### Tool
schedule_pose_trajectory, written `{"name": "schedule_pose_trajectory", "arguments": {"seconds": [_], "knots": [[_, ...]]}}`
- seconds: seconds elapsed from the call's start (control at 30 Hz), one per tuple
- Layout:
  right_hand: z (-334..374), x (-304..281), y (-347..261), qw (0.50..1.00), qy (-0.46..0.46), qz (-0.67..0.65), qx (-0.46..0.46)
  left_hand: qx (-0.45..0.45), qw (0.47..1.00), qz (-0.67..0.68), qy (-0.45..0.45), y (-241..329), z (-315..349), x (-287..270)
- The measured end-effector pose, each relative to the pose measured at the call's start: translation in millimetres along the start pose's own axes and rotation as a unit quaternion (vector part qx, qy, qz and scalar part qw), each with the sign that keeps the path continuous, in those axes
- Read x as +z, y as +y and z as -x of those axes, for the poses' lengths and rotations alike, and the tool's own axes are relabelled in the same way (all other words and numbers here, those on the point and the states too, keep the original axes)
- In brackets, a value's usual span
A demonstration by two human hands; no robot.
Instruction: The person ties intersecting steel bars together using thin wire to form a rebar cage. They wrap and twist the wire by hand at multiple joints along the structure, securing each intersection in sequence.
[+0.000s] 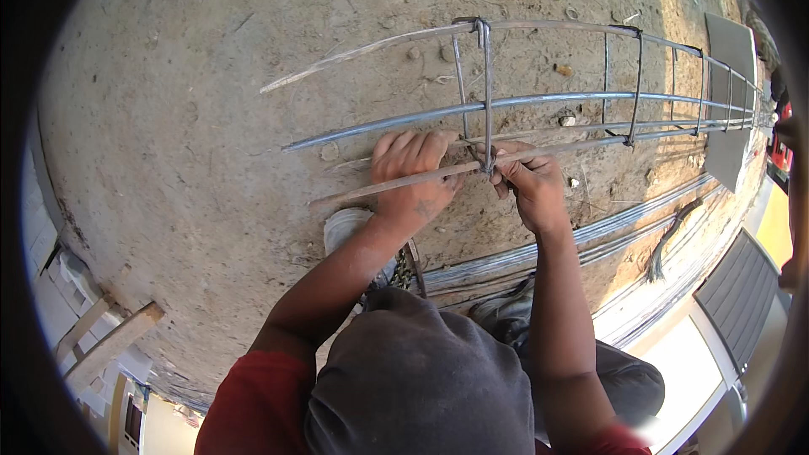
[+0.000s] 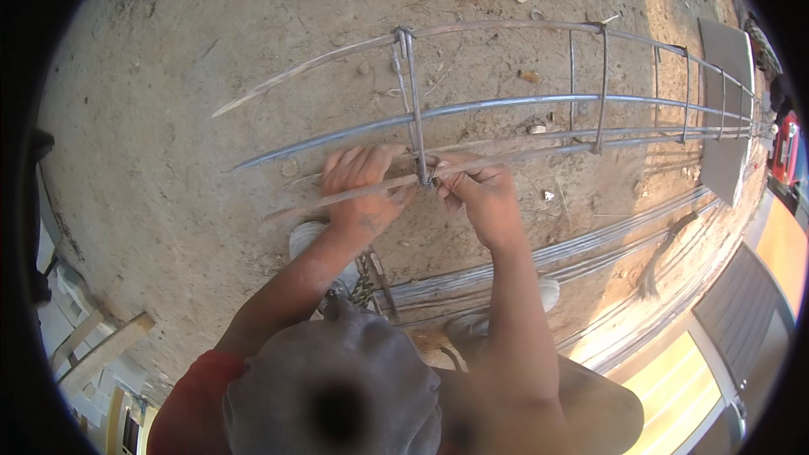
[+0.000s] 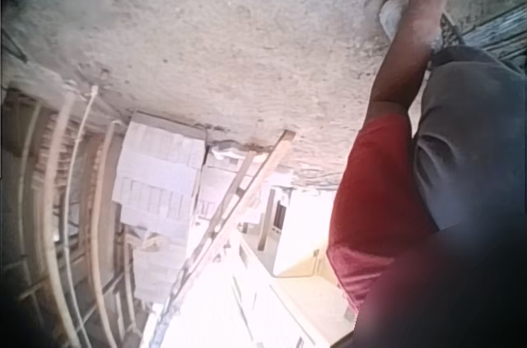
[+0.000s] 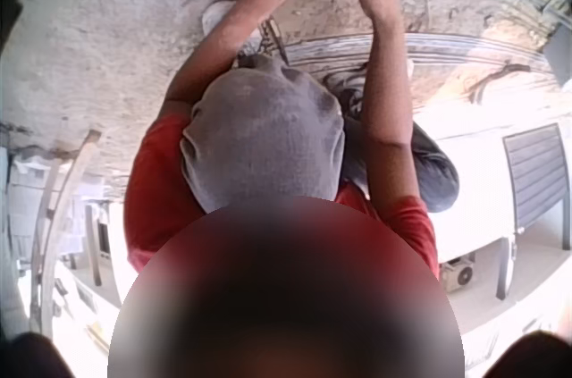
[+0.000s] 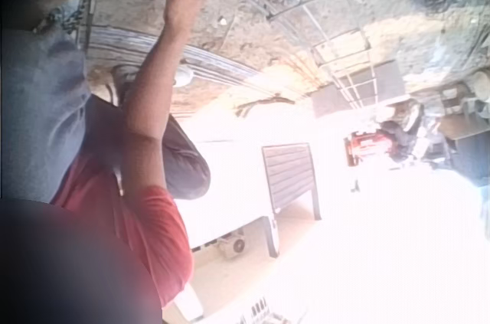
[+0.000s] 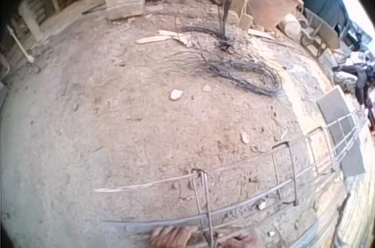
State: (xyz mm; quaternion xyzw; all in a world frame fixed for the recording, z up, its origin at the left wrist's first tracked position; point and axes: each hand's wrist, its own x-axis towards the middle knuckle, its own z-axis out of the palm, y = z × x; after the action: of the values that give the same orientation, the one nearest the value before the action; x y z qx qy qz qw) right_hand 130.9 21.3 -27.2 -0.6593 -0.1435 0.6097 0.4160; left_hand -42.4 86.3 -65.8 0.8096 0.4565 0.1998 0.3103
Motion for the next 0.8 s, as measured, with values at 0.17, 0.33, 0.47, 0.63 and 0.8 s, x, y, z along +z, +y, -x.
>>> {"name": "schedule_pose_trajectory", "arguments": {"seconds": [0.17, 0.33, 0.47, 0.63, 0.8], "knots": [[1.1, -2.4, -3.6, 0.998, 0.064, -0.013, 0.02, 0.006, 1.0, -0.02, 0.02, -3.3, -0.6, 4.8], [-3.9, 4.9, 1.2, 0.995, 0.099, -0.012, 0.008, 0.005, 0.999, -0.03, 0.023, -7.1, -3.2, 12.2], [-5.8, 6.9, -0.8, 0.993, 0.115, -0.007, -0.009, 0.02, 0.999, -0.019, 0.021, -6.5, 1.0, 9.9], [-4.4, 5.2, -4.0, 0.989, 0.143, 0.048, 0.0, 0.038, 0.997, -0.054, 0.033, -3.5, 5.3, 6.1], [-4.3, 8.1, 0.6, 0.989, 0.144, -0.007, 0.031, 0.032, 0.999, -0.04, 0.019, -4.8, 5.6, 8.5]]}}
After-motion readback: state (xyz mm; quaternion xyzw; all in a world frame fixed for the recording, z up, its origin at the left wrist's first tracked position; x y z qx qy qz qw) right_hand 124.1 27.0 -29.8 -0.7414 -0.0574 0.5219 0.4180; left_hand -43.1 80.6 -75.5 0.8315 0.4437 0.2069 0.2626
